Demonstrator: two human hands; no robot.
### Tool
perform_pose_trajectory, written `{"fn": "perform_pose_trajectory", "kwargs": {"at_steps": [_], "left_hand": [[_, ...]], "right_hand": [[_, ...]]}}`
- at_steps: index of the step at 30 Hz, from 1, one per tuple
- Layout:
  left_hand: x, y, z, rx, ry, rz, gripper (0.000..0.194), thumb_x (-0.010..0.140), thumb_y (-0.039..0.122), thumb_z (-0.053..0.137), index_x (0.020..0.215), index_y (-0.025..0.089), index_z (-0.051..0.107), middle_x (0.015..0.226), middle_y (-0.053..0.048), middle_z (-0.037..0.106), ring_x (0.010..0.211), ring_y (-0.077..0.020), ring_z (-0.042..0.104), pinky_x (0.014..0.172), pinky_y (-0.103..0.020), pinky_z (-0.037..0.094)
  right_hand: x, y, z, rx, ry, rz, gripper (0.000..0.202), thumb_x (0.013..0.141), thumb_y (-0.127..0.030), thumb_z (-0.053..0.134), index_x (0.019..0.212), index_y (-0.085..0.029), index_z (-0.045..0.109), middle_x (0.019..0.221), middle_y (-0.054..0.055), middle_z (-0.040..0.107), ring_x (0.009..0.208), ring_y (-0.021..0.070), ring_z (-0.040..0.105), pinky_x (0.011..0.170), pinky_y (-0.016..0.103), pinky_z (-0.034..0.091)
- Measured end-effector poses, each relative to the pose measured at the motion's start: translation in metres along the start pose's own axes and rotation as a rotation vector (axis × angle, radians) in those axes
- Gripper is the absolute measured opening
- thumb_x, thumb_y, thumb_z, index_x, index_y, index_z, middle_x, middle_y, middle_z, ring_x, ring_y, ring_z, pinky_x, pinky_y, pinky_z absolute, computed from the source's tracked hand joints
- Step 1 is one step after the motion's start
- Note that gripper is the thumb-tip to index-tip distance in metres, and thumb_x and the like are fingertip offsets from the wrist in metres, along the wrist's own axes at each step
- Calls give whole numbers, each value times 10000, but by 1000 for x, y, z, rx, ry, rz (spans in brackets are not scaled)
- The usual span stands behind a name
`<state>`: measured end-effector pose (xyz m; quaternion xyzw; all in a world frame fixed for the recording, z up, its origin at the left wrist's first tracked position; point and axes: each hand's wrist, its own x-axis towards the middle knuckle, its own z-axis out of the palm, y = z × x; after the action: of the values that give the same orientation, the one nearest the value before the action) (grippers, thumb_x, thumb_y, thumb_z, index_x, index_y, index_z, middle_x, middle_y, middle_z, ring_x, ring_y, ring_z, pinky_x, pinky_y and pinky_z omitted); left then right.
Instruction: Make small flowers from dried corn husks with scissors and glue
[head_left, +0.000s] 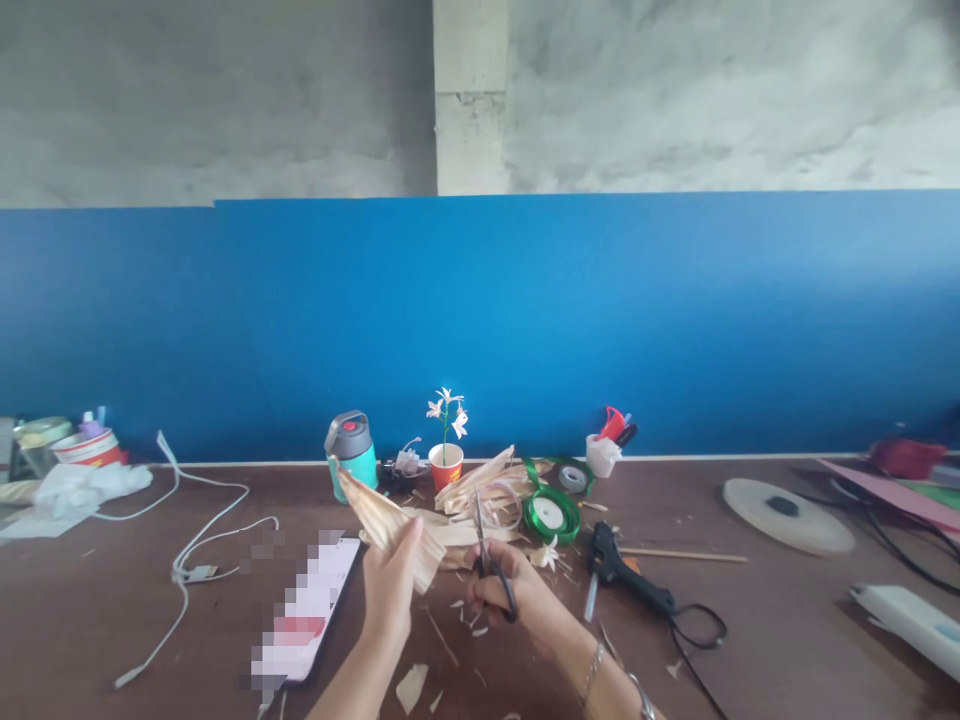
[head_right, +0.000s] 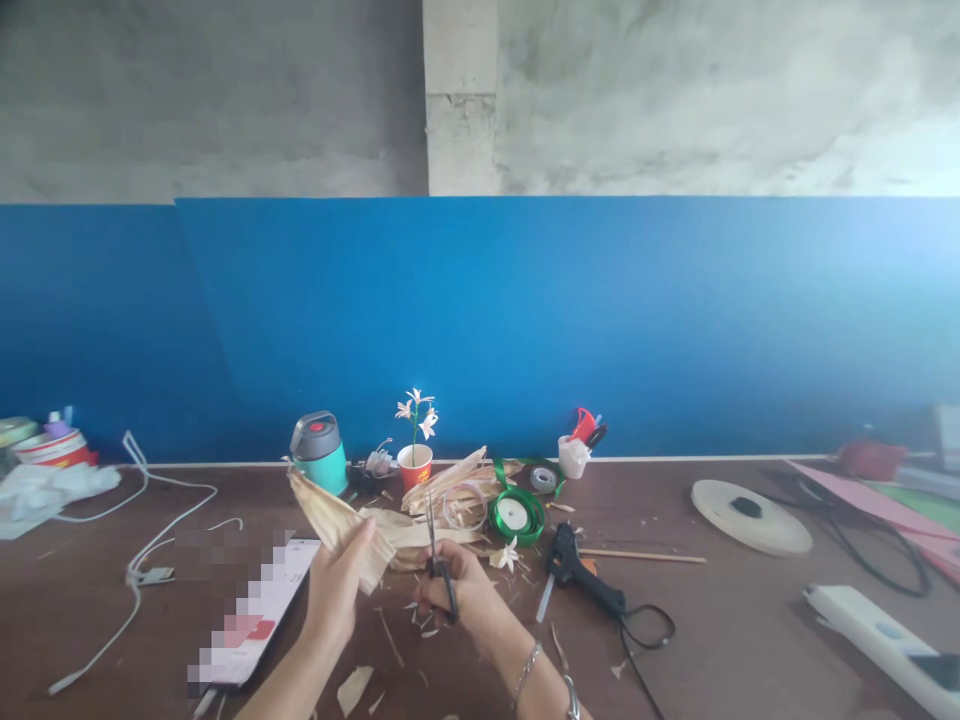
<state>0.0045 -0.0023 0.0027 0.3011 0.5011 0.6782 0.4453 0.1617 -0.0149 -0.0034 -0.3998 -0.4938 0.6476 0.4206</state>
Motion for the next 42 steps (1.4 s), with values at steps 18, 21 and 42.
{"fn": "perform_pose_trajectory", "kwargs": {"at_steps": [18,21,42], "left_hand": [[-6,-1,2,-82,-33,-65,344,604,387,768,780,99,698,641,-43,704,614,-213,651,556,-276,490],[-7,-1,2,-88,-37,-76,327,605,373,772,764,99,692,636,-43,701,597,-208,647,550,-276,491],[-1,-1,1,-68,-36,-57,373,593,384,783,815,93,715,739,-79,733,729,-256,677,624,-300,503]], "right_hand": [[8,37,10,-111,-127,-86,535,593,-577,747,811,-144,521,559,-42,536,458,89,502,425,196,402],[8,38,9,-118,-119,-80,536,594,-583,743,808,-142,525,535,-47,527,434,90,498,408,195,392],[8,31,10,-150,-47,-76,493,576,-572,759,703,-154,530,438,-84,443,350,37,354,333,162,221]]}}
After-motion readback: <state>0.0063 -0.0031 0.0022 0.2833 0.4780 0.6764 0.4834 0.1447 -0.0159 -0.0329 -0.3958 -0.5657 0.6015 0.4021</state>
